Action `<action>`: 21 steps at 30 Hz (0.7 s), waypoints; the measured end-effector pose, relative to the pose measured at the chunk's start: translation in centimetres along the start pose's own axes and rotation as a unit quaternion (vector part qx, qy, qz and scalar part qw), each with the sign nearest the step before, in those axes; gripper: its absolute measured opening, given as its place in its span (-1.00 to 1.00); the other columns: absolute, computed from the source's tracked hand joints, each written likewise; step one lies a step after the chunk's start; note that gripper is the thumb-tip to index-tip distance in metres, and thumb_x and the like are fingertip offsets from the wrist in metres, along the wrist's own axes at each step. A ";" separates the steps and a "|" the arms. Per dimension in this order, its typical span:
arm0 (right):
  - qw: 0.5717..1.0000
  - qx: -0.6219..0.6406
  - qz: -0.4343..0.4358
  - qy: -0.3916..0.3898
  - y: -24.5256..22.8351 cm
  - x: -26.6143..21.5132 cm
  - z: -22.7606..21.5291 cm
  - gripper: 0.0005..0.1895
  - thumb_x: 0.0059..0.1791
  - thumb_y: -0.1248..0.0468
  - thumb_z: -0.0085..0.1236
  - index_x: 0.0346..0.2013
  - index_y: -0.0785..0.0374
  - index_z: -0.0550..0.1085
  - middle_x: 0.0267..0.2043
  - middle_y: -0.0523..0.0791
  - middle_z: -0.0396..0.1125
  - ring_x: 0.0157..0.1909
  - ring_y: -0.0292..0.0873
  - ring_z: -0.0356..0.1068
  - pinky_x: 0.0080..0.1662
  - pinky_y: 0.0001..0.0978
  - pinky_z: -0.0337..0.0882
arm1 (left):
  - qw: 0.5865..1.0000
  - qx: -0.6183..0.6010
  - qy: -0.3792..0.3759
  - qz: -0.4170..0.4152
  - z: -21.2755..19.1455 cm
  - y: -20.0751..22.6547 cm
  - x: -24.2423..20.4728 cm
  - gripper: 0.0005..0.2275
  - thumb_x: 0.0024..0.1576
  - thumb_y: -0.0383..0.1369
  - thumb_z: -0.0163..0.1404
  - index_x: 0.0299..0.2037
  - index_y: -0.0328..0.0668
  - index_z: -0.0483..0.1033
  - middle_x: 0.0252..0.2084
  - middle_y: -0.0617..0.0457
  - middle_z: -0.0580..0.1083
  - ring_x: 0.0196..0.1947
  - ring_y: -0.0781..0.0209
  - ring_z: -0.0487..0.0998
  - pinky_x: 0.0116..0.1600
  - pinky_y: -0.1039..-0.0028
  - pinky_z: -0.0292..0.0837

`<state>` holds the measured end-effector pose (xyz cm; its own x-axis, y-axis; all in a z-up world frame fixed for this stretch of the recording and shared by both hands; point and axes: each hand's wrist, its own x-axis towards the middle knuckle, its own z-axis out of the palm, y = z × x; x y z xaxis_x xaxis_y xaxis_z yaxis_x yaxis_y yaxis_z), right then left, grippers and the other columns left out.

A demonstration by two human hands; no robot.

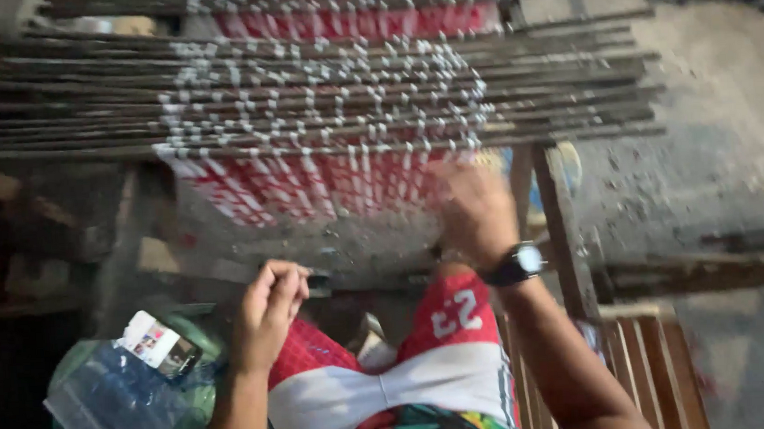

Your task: The person is wrapping and tying plastic film around bundles of red and white candles hanging from a wooden frame.

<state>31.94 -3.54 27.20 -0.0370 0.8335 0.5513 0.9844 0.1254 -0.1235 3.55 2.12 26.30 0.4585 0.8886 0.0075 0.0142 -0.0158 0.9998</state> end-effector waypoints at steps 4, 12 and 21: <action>0.985 -0.105 0.119 0.069 3.3 -0.4 0.0 -0.54 -0.23 0.21 0.05 -0.03 0.04 0.32 -0.02 -0.10 0.16 0.06 0.01 0.16 -0.08 -0.16 0.22 | 0.984 0.148 0.049 0.090 -2.9 0.0 3.9 -0.85 0.10 -0.39 -0.23 -0.39 -0.28 0.38 -0.70 0.03 0.29 -0.70 0.27 0.27 -0.54 0.53 0.24; 0.976 -0.136 0.146 0.088 4.2 -0.7 2.7 -0.52 -0.27 0.17 0.07 -0.05 -0.01 0.31 0.00 -0.09 0.13 0.16 -0.04 0.07 0.13 0.03 -0.02 | 0.851 0.462 0.162 0.192 -4.1 1.4 10.8 -0.91 0.07 -0.28 -0.16 -0.40 -0.01 0.38 -0.49 0.02 0.43 -0.41 0.00 0.48 -0.31 0.25 0.39; 0.977 -0.119 0.150 0.096 6.3 -1.2 3.7 -0.59 -0.31 0.15 0.13 -0.19 0.05 0.31 -0.05 -0.09 0.15 0.11 -0.02 0.11 0.15 0.04 -0.07 | 0.680 0.575 0.236 0.389 -4.8 -0.3 15.8 -0.89 -0.05 -0.33 -0.06 -0.57 -0.08 0.32 -0.51 0.09 0.31 -0.42 0.08 0.37 -0.36 0.34 0.27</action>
